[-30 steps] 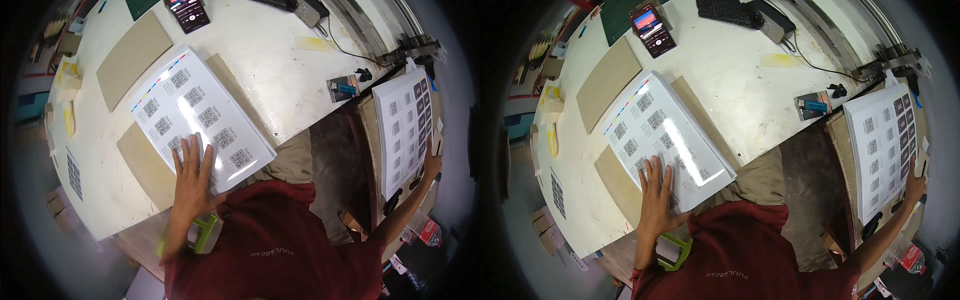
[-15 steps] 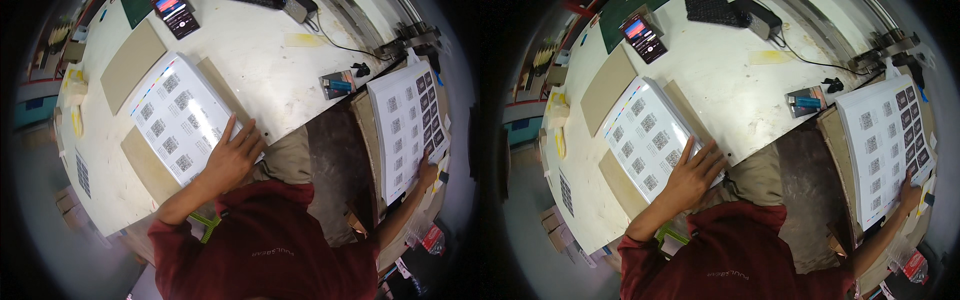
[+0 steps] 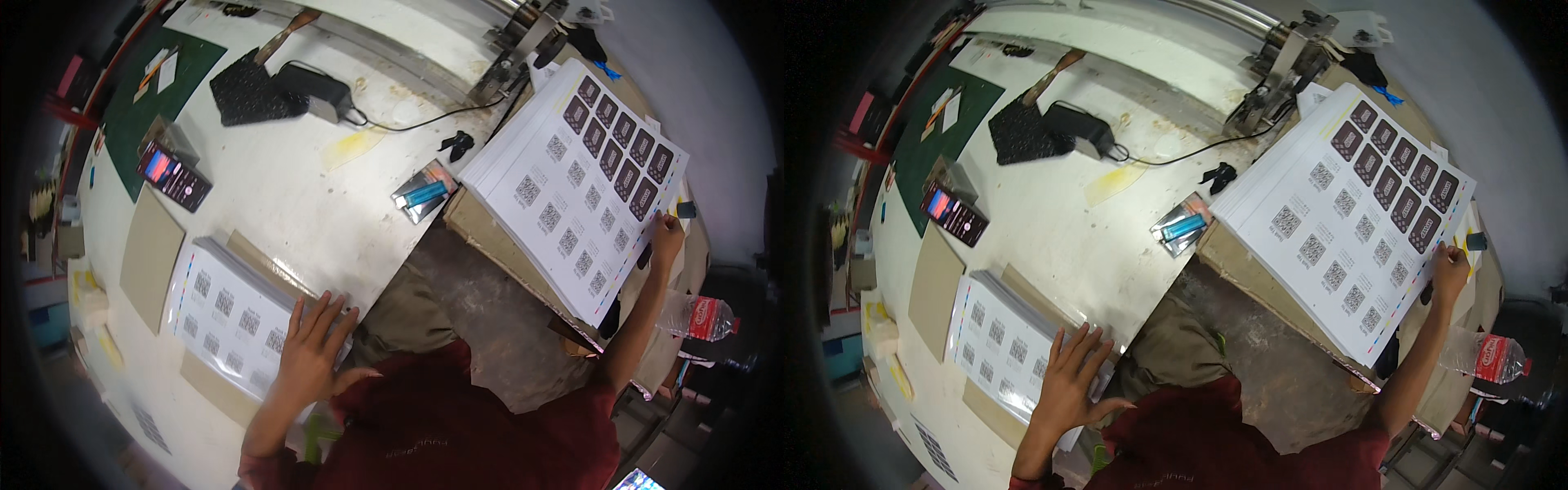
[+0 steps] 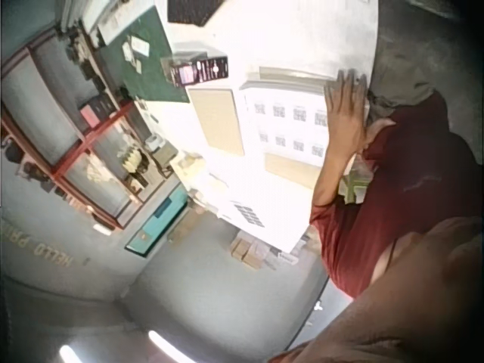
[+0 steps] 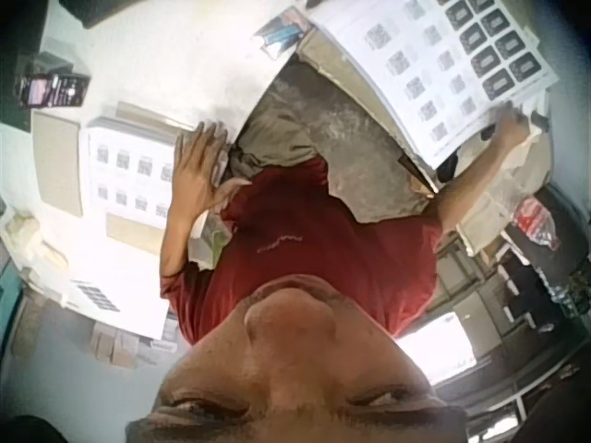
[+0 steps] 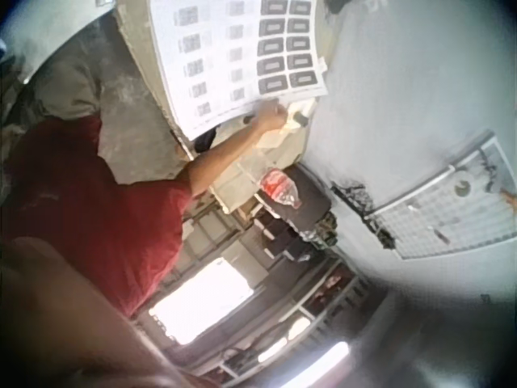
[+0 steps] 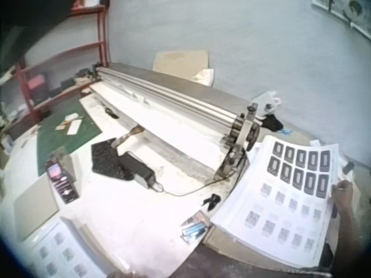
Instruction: The person repeatedly places a sheet of printed QR codes into a manual laminator, feeds it through, and stacks the finished laminated sheets on the table. The person handles each sheet one at a time, aligning it before insertion and smoothing it after lamination.
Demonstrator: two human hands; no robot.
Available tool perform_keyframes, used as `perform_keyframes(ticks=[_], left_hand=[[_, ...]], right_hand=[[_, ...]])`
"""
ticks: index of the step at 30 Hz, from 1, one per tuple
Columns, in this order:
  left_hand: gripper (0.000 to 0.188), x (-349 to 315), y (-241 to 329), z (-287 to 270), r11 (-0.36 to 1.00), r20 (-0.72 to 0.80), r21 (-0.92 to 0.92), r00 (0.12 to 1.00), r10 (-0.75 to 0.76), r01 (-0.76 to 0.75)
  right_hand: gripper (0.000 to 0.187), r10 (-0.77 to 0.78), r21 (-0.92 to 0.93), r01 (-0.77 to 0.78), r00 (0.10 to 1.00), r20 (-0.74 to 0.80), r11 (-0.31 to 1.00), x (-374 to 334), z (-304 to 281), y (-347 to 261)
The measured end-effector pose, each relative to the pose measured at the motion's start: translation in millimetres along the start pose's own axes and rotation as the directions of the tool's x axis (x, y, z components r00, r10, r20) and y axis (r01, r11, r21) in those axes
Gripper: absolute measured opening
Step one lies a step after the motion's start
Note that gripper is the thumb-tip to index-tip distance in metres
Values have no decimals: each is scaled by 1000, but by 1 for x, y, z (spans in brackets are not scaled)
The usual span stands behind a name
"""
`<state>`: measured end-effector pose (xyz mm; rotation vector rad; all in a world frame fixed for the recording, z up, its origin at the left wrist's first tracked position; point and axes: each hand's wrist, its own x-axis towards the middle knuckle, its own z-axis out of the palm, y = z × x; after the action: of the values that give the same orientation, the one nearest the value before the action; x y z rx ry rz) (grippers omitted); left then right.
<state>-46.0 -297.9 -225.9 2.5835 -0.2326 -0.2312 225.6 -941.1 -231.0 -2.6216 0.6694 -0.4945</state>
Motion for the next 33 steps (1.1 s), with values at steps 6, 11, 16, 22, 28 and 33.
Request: perform_keyframes(ticks=[6,11,16,22,28,33], left_hand=[[77,50,-9,-30,994,-30,-24,993,110,-111],[75,92,-14,-54,977,21,-69,979,202,-201],[68,144,-30,-73,948,-111,-140,956,271,-285],[54,220,-40,-87,869,-268,-320,916,299,-378],[47,296,-53,-101,878,-404,-321,890,211,-354],[47,375,-67,-105,819,-459,-519,888,-28,-243]], right_hand=[[39,70,606,-434,845,529,667,-4,-34,-44],[53,-193,370,129,971,141,920,40,-113,-6],[42,-81,879,214,977,-199,426,109,-158,4],[39,-220,921,258,955,-198,292,221,-97,-67],[34,-307,965,244,929,-205,96,268,57,-267],[29,-256,984,119,963,-83,129,246,156,-388]])
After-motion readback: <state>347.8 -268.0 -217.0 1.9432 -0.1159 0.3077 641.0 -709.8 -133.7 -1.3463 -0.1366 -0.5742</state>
